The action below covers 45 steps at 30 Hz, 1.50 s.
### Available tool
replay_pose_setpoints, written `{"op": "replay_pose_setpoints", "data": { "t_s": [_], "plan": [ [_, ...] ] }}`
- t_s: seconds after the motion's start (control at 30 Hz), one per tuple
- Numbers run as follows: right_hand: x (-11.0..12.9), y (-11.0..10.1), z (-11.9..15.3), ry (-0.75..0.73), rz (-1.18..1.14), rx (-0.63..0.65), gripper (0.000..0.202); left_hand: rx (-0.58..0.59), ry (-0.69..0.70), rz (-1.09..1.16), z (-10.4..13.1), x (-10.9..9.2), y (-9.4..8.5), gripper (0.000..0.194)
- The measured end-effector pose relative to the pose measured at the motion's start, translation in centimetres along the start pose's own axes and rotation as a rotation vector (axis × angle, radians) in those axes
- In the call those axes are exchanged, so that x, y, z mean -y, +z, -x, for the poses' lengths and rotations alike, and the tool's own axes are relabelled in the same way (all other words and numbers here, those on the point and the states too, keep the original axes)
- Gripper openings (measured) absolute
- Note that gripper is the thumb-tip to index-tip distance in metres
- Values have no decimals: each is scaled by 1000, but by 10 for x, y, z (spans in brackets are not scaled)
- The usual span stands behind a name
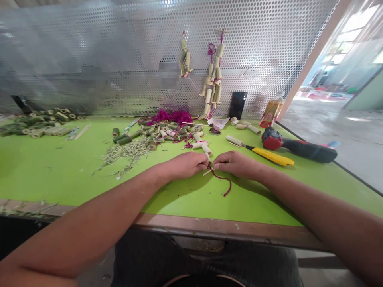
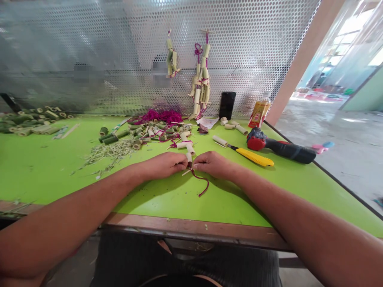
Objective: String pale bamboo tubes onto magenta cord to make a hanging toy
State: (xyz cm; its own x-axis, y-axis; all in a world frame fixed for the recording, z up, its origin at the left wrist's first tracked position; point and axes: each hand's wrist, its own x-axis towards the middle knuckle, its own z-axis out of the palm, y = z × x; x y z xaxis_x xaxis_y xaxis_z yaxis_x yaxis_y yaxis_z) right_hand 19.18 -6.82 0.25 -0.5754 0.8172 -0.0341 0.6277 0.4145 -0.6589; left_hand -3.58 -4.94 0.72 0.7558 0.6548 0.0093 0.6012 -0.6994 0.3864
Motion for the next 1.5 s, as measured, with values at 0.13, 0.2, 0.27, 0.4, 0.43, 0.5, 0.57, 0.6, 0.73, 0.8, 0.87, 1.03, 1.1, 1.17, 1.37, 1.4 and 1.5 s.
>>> {"op": "replay_pose_setpoints", "data": {
  "t_s": [0.13,0.2,0.27,0.4,0.43,0.5,0.57,0.6,0.73,0.8,0.87,1.03,1.1,1.17,1.37,1.4,1.5],
  "plan": [
    [1,1,0,45,-65,-38,28,-61,-27,86,0,-5,3,16],
    [-1,3,-1,55,-104,-58,30,-68,-34,142,1,-6,4,16],
    [-2,4,-1,53,-148,-64,31,-68,-56,203,1,-6,5,14],
    [0,5,-3,53,-142,-77,35,-76,-82,324,0,-4,7,14],
    [1,3,-3,66,-117,-90,35,-82,-86,332,-1,-3,8,13],
    [5,-2,1,114,-44,-127,34,-100,-99,324,-1,-3,8,10],
    [9,-8,7,163,52,-125,34,-113,-112,311,-1,-3,7,10],
    [11,-10,11,177,97,-92,35,-116,-112,306,-1,-3,7,11],
    [19,-12,23,164,235,92,29,-125,-104,275,-2,-1,7,19],
    [23,-9,26,120,318,106,13,-124,-109,267,-3,0,8,25],
    [27,-6,26,90,387,108,14,-113,-102,269,-4,1,9,31],
    [28,-3,29,134,408,113,17,-95,-159,273,-5,1,9,44],
    [28,-2,31,143,401,107,15,-97,-186,263,-5,0,9,45],
    [29,-1,32,159,400,98,14,-102,-186,247,-6,-1,9,44],
    [35,3,32,203,381,74,13,-136,-182,229,-9,0,13,42],
    [35,3,32,207,376,66,13,-139,-183,225,-9,0,13,42],
    [32,5,35,213,358,34,12,-146,-189,226,-11,2,16,39]
  ]
}}
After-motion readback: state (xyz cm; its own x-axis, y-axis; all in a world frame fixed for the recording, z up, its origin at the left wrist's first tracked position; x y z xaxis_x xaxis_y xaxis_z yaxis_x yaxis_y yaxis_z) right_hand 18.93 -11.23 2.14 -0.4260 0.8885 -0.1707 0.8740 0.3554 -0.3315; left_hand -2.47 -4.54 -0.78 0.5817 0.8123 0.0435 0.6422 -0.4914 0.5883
